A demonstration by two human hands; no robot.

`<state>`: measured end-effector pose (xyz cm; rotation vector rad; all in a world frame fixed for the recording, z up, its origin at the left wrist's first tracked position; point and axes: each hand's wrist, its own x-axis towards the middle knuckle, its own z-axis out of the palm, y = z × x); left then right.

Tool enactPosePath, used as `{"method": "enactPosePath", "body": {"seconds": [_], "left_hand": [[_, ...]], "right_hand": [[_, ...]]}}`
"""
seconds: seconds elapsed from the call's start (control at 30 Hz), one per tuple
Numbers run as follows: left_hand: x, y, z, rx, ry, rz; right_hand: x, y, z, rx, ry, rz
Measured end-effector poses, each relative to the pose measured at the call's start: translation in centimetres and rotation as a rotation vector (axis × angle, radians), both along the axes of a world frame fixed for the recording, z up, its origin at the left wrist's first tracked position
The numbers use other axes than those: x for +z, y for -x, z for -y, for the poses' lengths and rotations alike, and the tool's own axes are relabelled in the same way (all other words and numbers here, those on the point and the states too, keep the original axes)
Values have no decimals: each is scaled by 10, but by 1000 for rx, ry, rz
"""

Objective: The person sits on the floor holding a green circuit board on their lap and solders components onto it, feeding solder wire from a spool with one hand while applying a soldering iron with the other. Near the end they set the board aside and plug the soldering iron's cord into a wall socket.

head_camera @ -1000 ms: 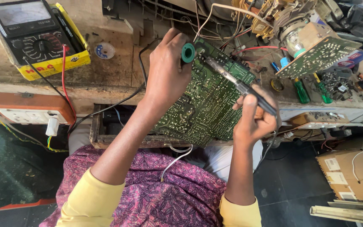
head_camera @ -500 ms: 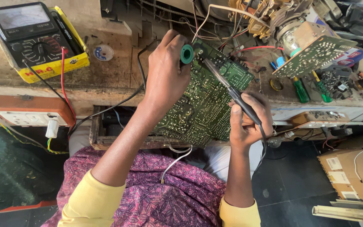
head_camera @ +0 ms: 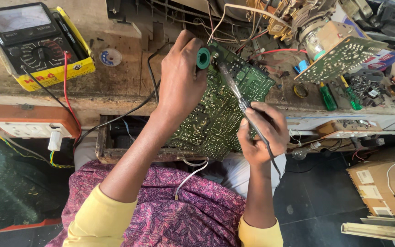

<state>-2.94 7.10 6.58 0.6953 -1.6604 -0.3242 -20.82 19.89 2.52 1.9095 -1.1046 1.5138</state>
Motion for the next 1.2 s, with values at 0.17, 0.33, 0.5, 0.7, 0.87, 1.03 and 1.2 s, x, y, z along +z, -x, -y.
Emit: {"method": "enactPosePath", "body": {"seconds": [0.17,0.33,0.5,0.7,0.87,1.03,1.2], "left_hand": [[-2,0,1,5,-10,6],[-3,2,1,13,6,-3],[-1,2,2,-7,-47,17],[-1,1,2,2,-8,19],[-7,-10,11,-54,1,-46],[-40,-48,7,-154,-182,-295],[-78,-76,-14,-132,-357,-390]], "right_hand": [[-4,5,5,44,-29,92],[-8,10,8,72,-42,117],[-8,6,7,213,-113,360],[10,3,-2,66,-134,186],[28,4,-8,13,-197,137],[28,8,-5,85,-158,56],[11,10,1,154,-168,194]]}}
